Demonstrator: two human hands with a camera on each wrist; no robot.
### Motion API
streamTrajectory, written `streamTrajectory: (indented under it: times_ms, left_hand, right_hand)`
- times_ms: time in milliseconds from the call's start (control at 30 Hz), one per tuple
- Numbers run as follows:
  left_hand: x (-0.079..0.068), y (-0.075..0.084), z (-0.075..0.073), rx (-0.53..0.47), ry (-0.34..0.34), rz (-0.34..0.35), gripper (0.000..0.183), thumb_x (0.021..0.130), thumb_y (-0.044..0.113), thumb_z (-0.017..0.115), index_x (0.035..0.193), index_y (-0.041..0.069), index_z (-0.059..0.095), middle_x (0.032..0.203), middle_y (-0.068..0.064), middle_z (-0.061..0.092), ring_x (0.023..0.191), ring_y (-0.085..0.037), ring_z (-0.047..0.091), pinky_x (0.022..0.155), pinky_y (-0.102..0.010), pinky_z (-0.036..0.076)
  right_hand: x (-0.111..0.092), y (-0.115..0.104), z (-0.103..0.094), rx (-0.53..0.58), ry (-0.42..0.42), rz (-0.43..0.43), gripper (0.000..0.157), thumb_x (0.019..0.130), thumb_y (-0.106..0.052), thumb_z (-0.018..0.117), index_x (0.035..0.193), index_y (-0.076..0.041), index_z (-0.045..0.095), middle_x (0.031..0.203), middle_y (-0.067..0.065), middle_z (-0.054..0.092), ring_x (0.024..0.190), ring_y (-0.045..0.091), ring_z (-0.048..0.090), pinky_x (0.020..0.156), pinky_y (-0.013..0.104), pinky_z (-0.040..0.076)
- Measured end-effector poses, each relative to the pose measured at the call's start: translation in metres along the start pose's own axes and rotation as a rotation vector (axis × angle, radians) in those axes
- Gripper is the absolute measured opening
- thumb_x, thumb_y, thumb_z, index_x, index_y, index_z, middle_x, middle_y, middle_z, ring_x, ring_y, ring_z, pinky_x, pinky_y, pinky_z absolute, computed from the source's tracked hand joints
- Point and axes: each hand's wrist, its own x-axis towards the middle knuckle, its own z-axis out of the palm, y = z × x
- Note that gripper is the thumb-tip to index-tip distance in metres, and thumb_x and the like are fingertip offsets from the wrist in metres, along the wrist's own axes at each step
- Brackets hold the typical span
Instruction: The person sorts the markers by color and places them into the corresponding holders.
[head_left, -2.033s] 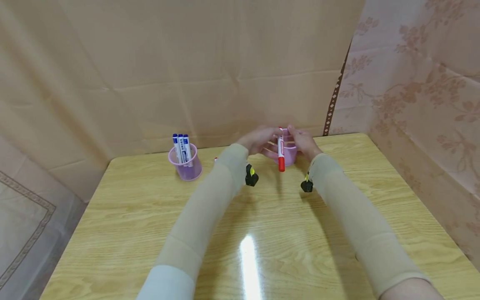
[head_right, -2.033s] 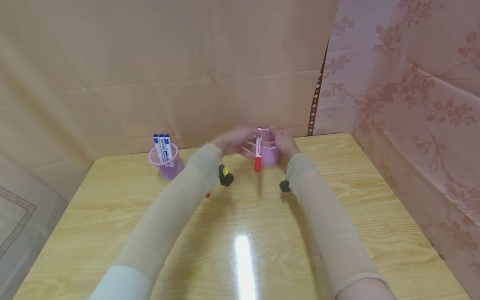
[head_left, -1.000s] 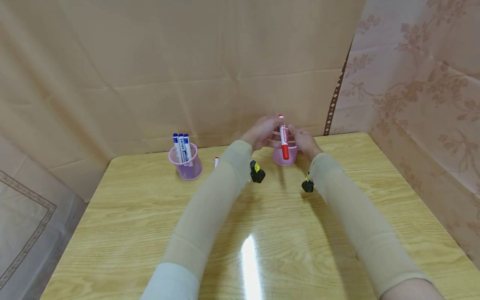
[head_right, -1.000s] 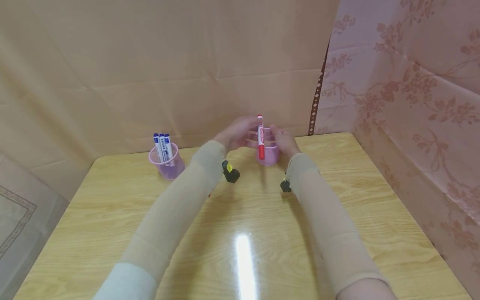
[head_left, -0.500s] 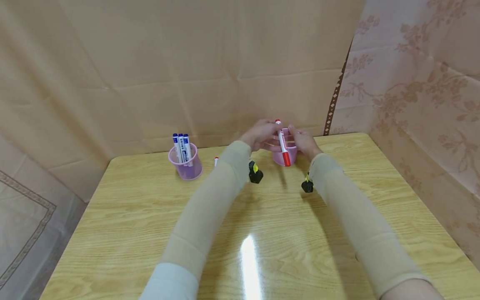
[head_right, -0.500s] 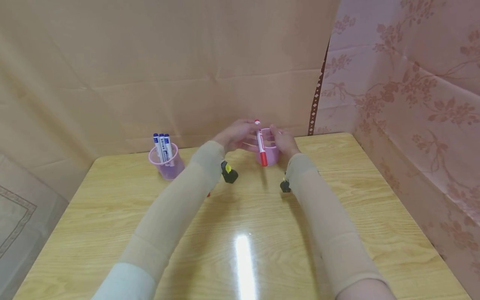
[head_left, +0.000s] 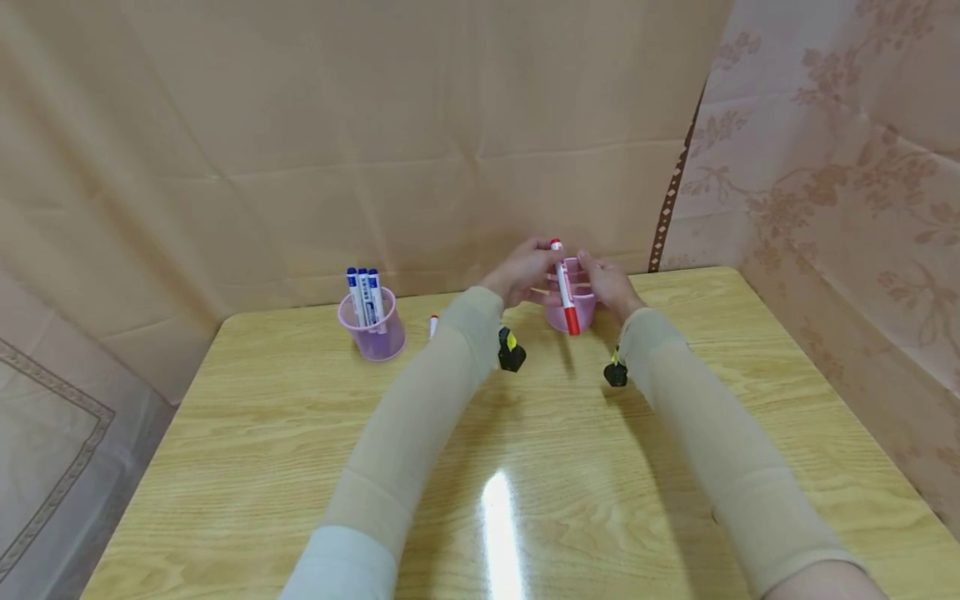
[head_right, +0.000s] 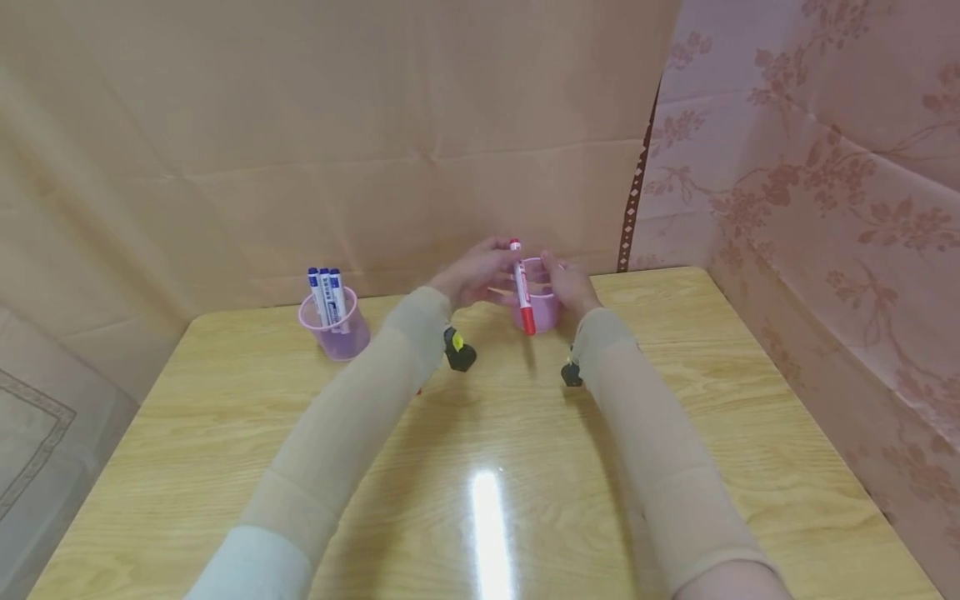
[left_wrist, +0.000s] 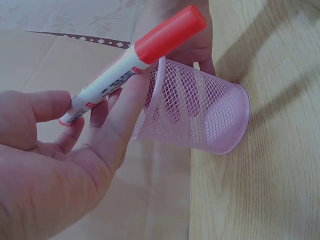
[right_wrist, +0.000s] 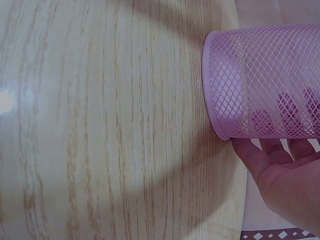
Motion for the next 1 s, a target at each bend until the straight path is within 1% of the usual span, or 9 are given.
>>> streamTrajectory:
  times_ms: [67, 167, 300, 367, 500, 600, 733, 867, 1000]
  left_hand:
    - [0.0016, -0.0007, -0.0001, -0.033, 0.023, 0.012, 0.039, 0.108, 0.021, 0.050, 0.144, 0.009, 0.038, 0.139, -0.025, 0.049, 0.100, -0.031, 0.061, 0.086, -0.046, 0.059]
    - [0.0032, -0.0001, 0.0002, -0.094, 0.067, 0.040, 0.036, 0.108, 0.018, 0.049, 0.141, 0.009, 0.039, 0.126, -0.021, 0.054, 0.091, -0.028, 0.060, 0.092, -0.050, 0.056]
    - [0.0039, 0.0017, 0.0005, -0.158, 0.128, 0.077, 0.031, 0.107, 0.017, 0.050, 0.136, 0.012, 0.041, 0.107, -0.013, 0.055, 0.083, -0.025, 0.060, 0.090, -0.051, 0.056]
    - [0.0034, 0.0026, 0.0004, -0.174, 0.140, 0.092, 0.030, 0.107, 0.018, 0.050, 0.135, 0.013, 0.041, 0.106, -0.013, 0.054, 0.081, -0.024, 0.060, 0.087, -0.051, 0.058]
    - [0.0024, 0.0036, 0.0000, -0.181, 0.149, 0.116, 0.028, 0.107, 0.021, 0.050, 0.133, 0.013, 0.040, 0.116, -0.020, 0.056, 0.085, -0.027, 0.062, 0.084, -0.049, 0.059]
    - [0.0012, 0.0040, -0.0010, -0.203, 0.157, 0.140, 0.027, 0.108, 0.022, 0.048, 0.131, 0.013, 0.038, 0.111, -0.019, 0.057, 0.086, -0.028, 0.061, 0.086, -0.051, 0.058]
    - [0.0006, 0.0042, -0.0025, -0.268, 0.180, 0.177, 0.026, 0.108, 0.022, 0.047, 0.131, 0.015, 0.036, 0.097, -0.012, 0.053, 0.081, -0.026, 0.058, 0.093, -0.055, 0.054]
    - [0.0011, 0.0044, -0.0041, -0.321, 0.205, 0.196, 0.028, 0.108, 0.023, 0.049, 0.132, 0.017, 0.036, 0.096, -0.011, 0.051, 0.080, -0.025, 0.057, 0.095, -0.056, 0.052]
    - [0.0006, 0.0041, -0.0056, -0.331, 0.220, 0.208, 0.028, 0.108, 0.023, 0.050, 0.132, 0.018, 0.036, 0.098, -0.011, 0.051, 0.082, -0.025, 0.058, 0.095, -0.055, 0.053]
  right_hand:
    - [0.0002, 0.0002, 0.0007, 0.004, 0.003, -0.001, 0.066, 0.107, -0.054, 0.038, 0.147, -0.002, 0.049, 0.147, 0.019, 0.050, 0.133, 0.036, 0.050, 0.110, 0.047, 0.041]
    - [0.0001, 0.0005, 0.0022, 0.005, 0.011, 0.004, 0.066, 0.107, -0.054, 0.038, 0.147, -0.003, 0.050, 0.147, 0.019, 0.051, 0.133, 0.034, 0.050, 0.110, 0.046, 0.042]
    - [-0.0006, 0.0002, 0.0029, -0.018, 0.018, -0.001, 0.065, 0.107, -0.054, 0.037, 0.147, -0.004, 0.050, 0.147, 0.018, 0.051, 0.134, 0.032, 0.050, 0.107, 0.044, 0.043]
    - [-0.0011, -0.0003, 0.0027, -0.019, 0.017, -0.007, 0.064, 0.108, -0.052, 0.037, 0.147, -0.004, 0.050, 0.148, 0.018, 0.050, 0.134, 0.032, 0.049, 0.106, 0.043, 0.044]
    - [-0.0013, -0.0009, 0.0014, -0.015, 0.010, -0.012, 0.063, 0.108, -0.051, 0.038, 0.149, -0.004, 0.049, 0.150, 0.018, 0.049, 0.135, 0.034, 0.049, 0.107, 0.044, 0.044]
    - [-0.0001, -0.0015, 0.0010, -0.023, 0.009, -0.014, 0.063, 0.108, -0.052, 0.038, 0.150, -0.006, 0.048, 0.152, 0.018, 0.047, 0.137, 0.035, 0.047, 0.110, 0.047, 0.041]
    - [0.0014, -0.0013, 0.0027, -0.042, 0.019, -0.018, 0.063, 0.107, -0.052, 0.039, 0.150, -0.007, 0.049, 0.152, 0.018, 0.047, 0.138, 0.034, 0.045, 0.112, 0.047, 0.039]
    - [0.0031, -0.0012, 0.0049, -0.059, 0.024, -0.018, 0.064, 0.107, -0.053, 0.039, 0.150, -0.007, 0.048, 0.152, 0.018, 0.047, 0.138, 0.034, 0.045, 0.111, 0.047, 0.039]
    - [0.0044, -0.0016, 0.0068, -0.077, 0.017, -0.030, 0.066, 0.107, -0.054, 0.037, 0.149, -0.005, 0.048, 0.152, 0.018, 0.046, 0.134, 0.034, 0.048, 0.109, 0.047, 0.040]
